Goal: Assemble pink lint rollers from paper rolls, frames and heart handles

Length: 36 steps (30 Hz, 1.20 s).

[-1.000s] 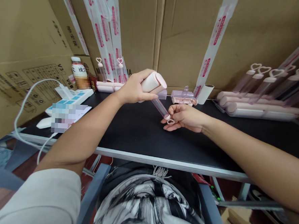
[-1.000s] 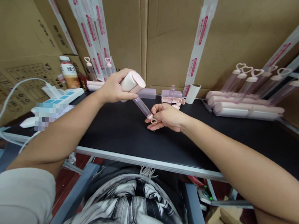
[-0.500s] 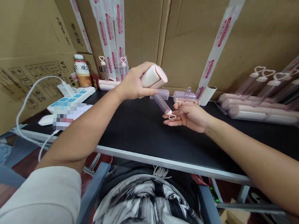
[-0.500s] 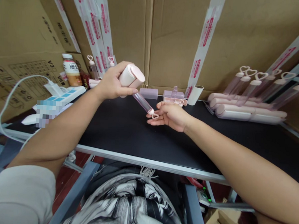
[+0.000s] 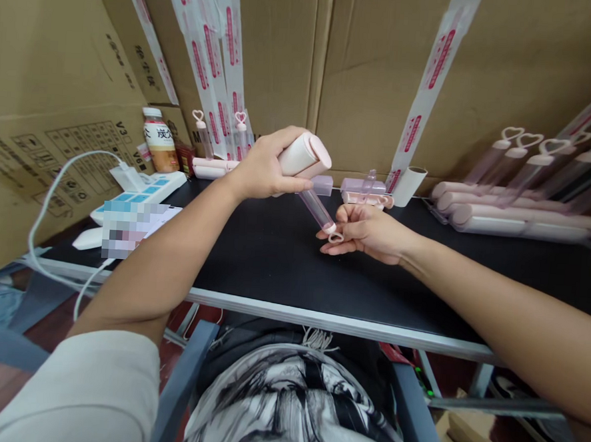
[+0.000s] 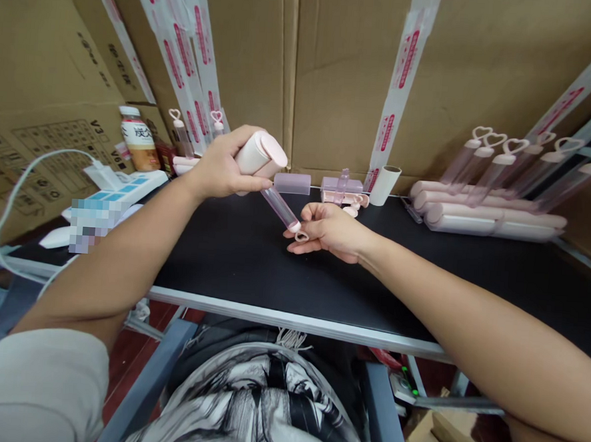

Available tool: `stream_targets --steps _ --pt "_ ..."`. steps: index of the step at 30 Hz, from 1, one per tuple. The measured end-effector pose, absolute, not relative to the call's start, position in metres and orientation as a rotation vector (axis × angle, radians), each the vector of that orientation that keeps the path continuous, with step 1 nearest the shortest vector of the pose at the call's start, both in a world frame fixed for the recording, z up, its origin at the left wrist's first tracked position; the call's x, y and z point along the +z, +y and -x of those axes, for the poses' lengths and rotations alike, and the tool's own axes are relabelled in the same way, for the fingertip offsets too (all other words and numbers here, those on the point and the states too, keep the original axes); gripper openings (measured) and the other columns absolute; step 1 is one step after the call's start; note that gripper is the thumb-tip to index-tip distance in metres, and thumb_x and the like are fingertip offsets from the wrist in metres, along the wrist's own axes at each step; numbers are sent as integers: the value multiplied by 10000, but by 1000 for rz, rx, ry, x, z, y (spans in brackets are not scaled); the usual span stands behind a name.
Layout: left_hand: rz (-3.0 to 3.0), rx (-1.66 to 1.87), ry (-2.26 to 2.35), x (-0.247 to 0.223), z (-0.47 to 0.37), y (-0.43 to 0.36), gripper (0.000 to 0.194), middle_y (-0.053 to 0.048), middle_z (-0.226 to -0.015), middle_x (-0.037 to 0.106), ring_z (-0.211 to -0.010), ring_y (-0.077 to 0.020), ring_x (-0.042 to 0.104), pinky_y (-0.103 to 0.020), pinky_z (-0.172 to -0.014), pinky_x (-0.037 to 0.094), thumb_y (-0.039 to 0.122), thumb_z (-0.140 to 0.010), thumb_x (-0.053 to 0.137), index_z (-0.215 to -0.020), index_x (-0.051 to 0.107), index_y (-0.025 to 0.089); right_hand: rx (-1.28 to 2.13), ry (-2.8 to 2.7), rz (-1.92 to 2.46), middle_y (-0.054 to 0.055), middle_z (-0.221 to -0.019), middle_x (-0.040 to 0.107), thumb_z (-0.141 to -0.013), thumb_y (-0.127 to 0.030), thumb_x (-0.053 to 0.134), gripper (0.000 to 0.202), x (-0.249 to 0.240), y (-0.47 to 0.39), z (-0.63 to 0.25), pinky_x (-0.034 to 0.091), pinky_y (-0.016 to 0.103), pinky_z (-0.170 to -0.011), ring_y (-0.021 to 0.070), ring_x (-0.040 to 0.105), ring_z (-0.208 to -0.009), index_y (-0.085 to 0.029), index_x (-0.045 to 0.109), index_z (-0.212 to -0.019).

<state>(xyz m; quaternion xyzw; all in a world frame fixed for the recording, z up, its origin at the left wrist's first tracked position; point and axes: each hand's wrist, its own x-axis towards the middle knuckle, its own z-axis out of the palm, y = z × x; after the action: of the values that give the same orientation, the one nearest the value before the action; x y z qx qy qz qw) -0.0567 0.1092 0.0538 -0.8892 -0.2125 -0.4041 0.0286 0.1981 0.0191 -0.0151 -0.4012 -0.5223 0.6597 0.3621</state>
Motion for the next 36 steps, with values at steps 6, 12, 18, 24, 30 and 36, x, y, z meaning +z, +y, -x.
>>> stream_targets --steps 6,12,18,24,30,36 --pt "2722 -1383 -670 58 66 117 793 -56 -1126 698 -1069 -330 696 -501 -988 564 675 -620 896 -1225 671 214 1606 -1314 966 75 -918 827 -707 74 692 369 -16 19 -195 692 266 -653 208 822 -729 -198 457 -788" --pt "2702 -1539 -663 55 75 133 786 -54 -1060 684 -1074 -323 690 -484 -971 572 728 -614 887 -1172 671 219 1653 -1283 885 126 -988 832 -786 -22 682 253 -4 20 -203 705 362 -769 280 835 -877 -194 535 -898" --pt "2716 -1605 -646 50 76 142 825 -60 -1020 685 -1042 -307 697 -449 -923 588 795 -636 841 -1185 653 209 1672 -1256 840 148 -983 833 -868 -89 618 135 -1 20 -206 702 351 -716 278 836 -842 -195 541 -901" --pt "2728 -1617 -657 51 77 141 835 -62 -1014 688 -1020 -300 697 -446 -918 586 808 -624 841 -1169 655 203 1694 -1297 794 123 -977 836 -818 -72 675 180 1 18 -206 699 359 -778 266 836 -869 -191 564 -894" --pt "2731 -1626 -679 51 79 142 847 -54 -1006 680 -1050 -304 691 -446 -936 575 832 -629 820 -1183 647 215 1718 -1341 715 124 -1023 835 -818 -133 753 179 0 16 -209 694 381 -832 273 833 -918 -180 612 -919" --pt "2745 -1671 -720 52 81 145 838 -54 -983 677 -1029 -304 687 -446 -920 570 830 -614 829 -1166 642 228 1736 -1396 605 130 -1116 826 -811 -256 879 254 1 13 -213 685 369 -881 265 826 -976 -173 674 -937"
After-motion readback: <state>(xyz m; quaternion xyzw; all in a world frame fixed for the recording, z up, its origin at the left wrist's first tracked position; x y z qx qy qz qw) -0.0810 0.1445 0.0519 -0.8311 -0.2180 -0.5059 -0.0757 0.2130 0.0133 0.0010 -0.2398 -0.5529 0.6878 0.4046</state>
